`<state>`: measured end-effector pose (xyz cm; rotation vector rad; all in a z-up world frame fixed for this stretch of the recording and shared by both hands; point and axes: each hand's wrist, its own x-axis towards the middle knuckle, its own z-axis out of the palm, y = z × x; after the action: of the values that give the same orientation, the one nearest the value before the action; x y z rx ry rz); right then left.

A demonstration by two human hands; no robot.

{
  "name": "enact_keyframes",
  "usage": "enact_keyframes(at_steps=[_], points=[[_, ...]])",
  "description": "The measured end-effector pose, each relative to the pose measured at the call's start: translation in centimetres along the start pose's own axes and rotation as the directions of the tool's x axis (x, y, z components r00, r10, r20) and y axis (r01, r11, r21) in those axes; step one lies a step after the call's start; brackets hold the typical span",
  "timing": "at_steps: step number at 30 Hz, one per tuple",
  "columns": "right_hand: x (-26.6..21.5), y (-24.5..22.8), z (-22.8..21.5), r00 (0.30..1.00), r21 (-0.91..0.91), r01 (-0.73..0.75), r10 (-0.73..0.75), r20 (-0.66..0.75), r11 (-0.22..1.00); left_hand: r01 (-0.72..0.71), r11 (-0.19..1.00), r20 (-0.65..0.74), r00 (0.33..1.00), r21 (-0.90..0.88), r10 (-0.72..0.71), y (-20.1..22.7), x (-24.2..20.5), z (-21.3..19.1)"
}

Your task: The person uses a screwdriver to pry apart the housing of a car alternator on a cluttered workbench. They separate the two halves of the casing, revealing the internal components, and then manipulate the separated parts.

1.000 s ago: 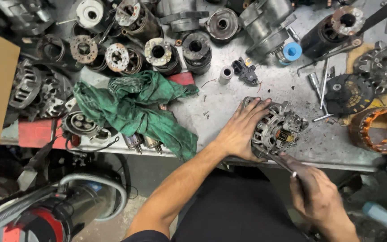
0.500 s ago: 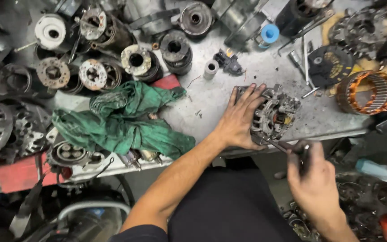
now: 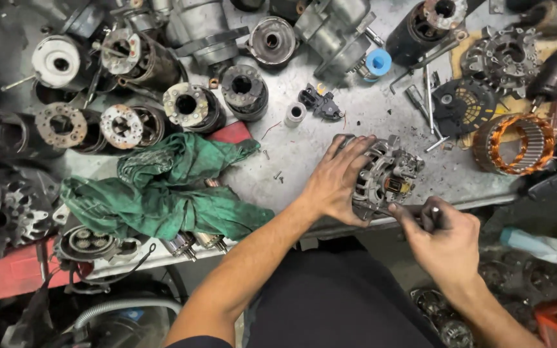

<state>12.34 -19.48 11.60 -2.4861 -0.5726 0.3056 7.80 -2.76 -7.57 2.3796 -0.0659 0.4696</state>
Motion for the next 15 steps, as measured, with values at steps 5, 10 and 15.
enact_keyframes(at_steps=[5, 10, 15], points=[[1.2, 2.0, -0.4, 0.945, -0.055, 0.322, -0.324, -0.034, 0.945, -0.022, 0.994, -0.03, 0.999, -0.11, 0.019, 0.6, 0.3, -1.5], [1.7, 3.3, -0.7, 0.921, -0.023, 0.388, -0.387, 0.038, 0.921, 0.014, 0.989, -0.013, 1.0, -0.148, -0.016, 1.1, 0.1, -1.6], [2.4, 5.1, -0.2, 0.848, 0.022, 0.53, -0.53, -0.013, 0.848, -0.062, 0.981, -0.143, 0.989, -0.181, 0.036, 1.2, 0.3, -1.9]])
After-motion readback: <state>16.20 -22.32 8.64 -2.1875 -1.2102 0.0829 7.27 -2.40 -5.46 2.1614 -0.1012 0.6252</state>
